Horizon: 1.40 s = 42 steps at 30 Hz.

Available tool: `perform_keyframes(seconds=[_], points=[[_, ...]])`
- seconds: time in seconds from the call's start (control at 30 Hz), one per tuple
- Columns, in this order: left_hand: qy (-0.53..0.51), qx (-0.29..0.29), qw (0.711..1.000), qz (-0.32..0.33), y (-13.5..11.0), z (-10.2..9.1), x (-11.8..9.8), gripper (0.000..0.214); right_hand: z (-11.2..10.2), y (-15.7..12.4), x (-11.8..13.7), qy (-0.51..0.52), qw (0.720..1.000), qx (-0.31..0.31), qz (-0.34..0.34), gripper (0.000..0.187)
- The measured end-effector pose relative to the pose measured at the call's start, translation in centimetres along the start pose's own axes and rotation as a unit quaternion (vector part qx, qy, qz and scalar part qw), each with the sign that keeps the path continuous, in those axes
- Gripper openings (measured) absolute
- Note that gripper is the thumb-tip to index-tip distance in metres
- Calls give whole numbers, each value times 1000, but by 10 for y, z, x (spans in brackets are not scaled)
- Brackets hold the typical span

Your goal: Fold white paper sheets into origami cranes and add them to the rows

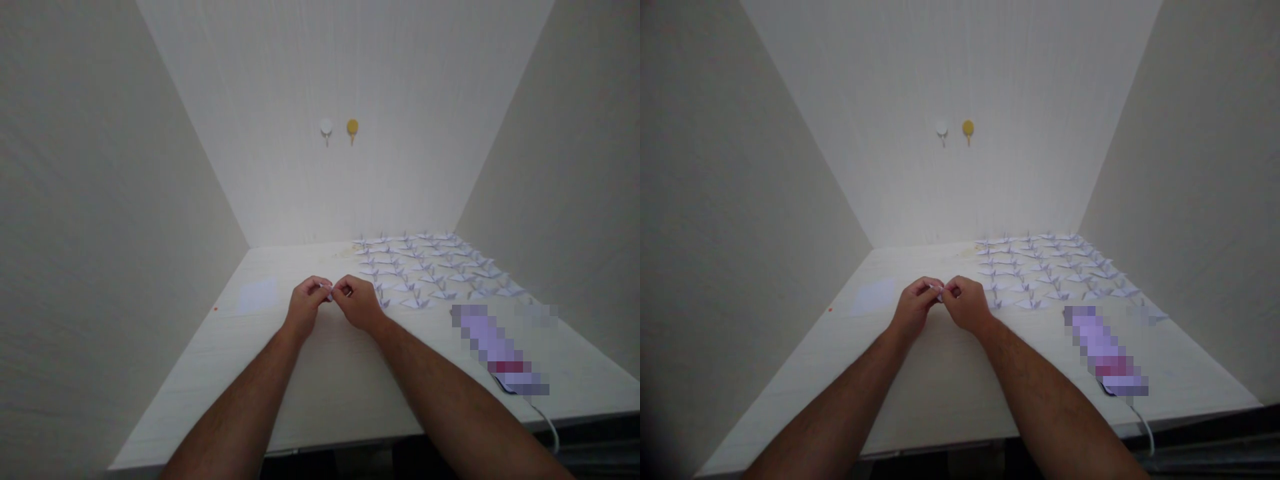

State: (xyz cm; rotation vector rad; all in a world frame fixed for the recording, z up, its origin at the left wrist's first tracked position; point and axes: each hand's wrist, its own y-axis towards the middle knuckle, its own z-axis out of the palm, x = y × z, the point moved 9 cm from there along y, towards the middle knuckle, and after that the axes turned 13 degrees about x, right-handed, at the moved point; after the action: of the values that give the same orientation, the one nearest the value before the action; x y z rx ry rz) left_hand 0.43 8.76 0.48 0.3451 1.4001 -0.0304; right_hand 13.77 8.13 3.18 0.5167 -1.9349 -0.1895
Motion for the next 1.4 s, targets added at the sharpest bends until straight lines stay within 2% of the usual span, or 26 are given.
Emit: perform_keyframes(seconds=[0.23, 0.33, 0.5, 0.57, 0.67, 0.77, 0.9, 1.03, 1.23, 1.4], points=[[113, -21, 993, 16, -3, -2, -11, 8, 6, 2, -7, 18, 999, 37, 6, 15], [80, -18, 997, -2, -2, -1, -9, 11, 9, 4, -17, 57, 996, 56, 29, 14], [-68, -30, 996, -49, -1, -8, -1, 33, 14, 8, -27, 173, 980, 83, 58, 13], [-70, -33, 995, -60, -1, -9, 1, 34, 11, 9, -27, 178, 980, 76, 49, 14], [-36, -14, 997, -61, 0, -8, 4, 25, 8, 10, -26, 174, 982, 72, 33, 14], [-28, 4, 998, -58, 0, -4, 7, 27, 10, 11, -27, 179, 980, 77, 29, 15], [-10, -4, 999, -32, 1, -5, 4, 30, 8, 10, -30, 221, 972, 54, 54, 18], [77, -35, 996, 13, 0, -8, -6, 23, 10, 8, -31, 276, 956, 48, 87, 21], [262, -89, 956, 100, -7, -9, -26, 10, 13, 6, -32, 315, 941, 66, 100, 26], [210, -79, 970, 97, -7, -4, -23, 8, 12, 4, -36, 321, 939, 64, 102, 24]])
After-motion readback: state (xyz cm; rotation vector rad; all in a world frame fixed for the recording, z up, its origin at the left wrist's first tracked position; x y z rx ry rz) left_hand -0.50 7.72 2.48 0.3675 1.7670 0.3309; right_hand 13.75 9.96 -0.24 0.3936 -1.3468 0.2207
